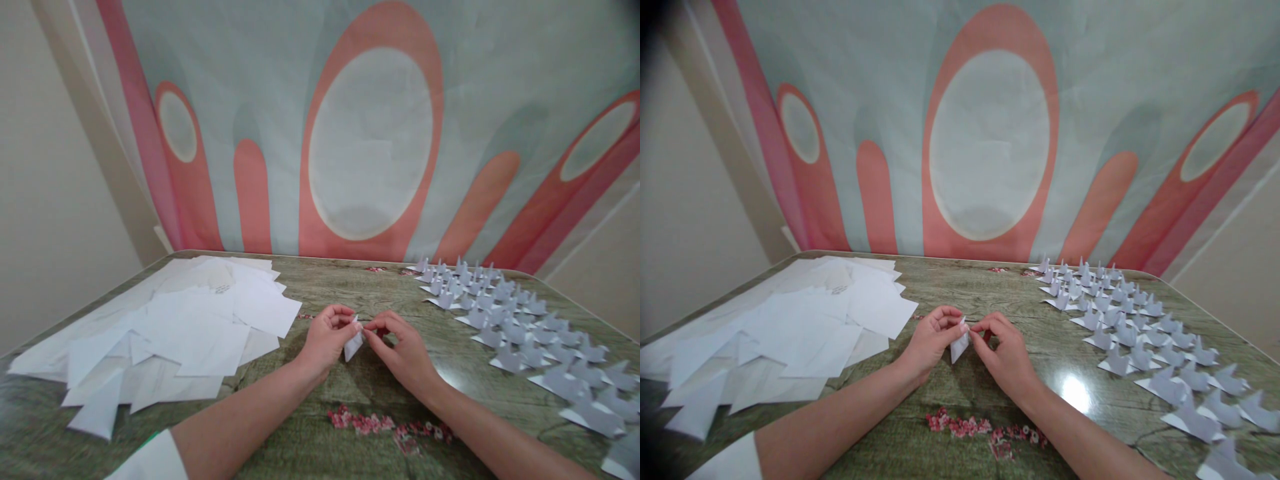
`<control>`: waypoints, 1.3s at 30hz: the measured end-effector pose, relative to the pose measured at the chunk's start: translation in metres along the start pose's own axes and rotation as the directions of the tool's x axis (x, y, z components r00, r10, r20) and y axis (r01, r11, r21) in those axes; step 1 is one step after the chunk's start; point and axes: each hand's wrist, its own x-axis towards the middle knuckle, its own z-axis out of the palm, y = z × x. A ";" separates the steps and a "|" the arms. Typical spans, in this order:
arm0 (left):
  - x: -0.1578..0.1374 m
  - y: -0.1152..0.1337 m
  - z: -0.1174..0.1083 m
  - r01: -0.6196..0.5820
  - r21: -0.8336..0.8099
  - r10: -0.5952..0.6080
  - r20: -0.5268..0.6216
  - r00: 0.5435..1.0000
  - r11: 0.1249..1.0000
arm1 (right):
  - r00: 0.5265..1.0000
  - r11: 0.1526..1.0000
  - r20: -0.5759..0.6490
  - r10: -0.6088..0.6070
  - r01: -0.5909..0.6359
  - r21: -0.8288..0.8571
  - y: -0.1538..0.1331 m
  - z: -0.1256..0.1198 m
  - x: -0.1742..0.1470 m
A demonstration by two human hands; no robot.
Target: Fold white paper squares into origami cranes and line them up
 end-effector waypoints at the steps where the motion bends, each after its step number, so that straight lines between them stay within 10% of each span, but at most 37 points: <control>1: 0.000 0.000 0.000 -0.002 -0.007 0.002 -0.001 1.000 1.000 | 1.000 1.000 0.005 0.001 -0.001 0.003 -0.001 0.000 0.000; 39: -0.003 -0.004 -0.001 -0.032 0.042 0.030 0.041 0.999 0.999 | 0.984 0.978 0.074 0.162 -0.170 0.123 0.007 0.001 0.001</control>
